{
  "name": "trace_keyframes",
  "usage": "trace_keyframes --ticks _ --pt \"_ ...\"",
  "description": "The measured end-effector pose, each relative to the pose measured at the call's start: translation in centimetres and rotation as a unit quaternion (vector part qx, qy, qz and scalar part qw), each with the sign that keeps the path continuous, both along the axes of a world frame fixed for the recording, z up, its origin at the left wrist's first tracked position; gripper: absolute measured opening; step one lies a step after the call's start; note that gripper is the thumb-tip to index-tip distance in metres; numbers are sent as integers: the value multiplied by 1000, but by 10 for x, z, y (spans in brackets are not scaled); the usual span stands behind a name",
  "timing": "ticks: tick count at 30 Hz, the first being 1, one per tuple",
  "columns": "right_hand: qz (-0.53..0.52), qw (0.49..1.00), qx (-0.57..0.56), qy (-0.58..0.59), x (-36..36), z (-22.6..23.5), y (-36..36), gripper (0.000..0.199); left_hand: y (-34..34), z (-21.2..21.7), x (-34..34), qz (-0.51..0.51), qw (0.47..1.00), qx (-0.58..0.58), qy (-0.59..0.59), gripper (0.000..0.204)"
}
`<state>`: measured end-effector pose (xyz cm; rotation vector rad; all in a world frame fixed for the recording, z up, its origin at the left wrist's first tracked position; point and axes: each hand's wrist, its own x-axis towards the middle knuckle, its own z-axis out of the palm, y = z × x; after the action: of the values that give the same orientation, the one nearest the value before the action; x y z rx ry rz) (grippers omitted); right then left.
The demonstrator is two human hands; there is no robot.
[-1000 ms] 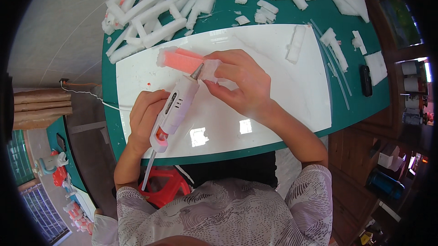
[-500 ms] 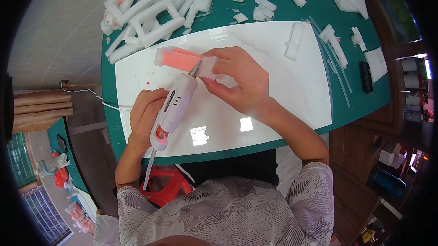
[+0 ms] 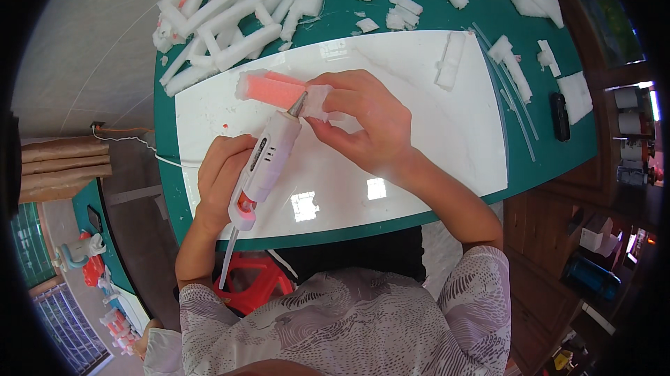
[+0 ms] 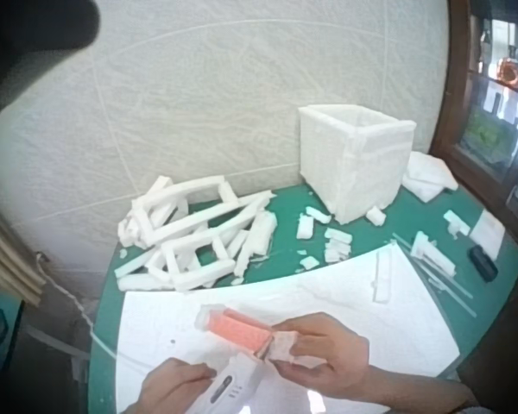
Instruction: The person assembles foam pieces by applying glue with a hot glue gun and pressing the pieces together by hand.
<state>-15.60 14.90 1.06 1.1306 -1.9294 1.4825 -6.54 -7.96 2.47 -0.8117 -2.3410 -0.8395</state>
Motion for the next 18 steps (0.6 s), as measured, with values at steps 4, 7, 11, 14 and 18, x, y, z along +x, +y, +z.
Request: trace_keyframes --ticks 4,7,11,14,18 --pt "-2 1000 5 7 0 1 0 38 1 0 0 4 1000 1 3 35" --pt "-1 1000 3 10 0 1 -1 38 1 0 0 2 1000 4 -1 34" --pt "-1 1000 2 8 0 1 -1 38 0 0 0 0 1000 4 -7 35" --pt "1 1000 2 7 -1 0 0 38 0 0 0 -6 1000 7 -12 36" --pt "4 1000 0 7 -1 0 0 38 0 -1 0 -8 1000 9 -13 37"
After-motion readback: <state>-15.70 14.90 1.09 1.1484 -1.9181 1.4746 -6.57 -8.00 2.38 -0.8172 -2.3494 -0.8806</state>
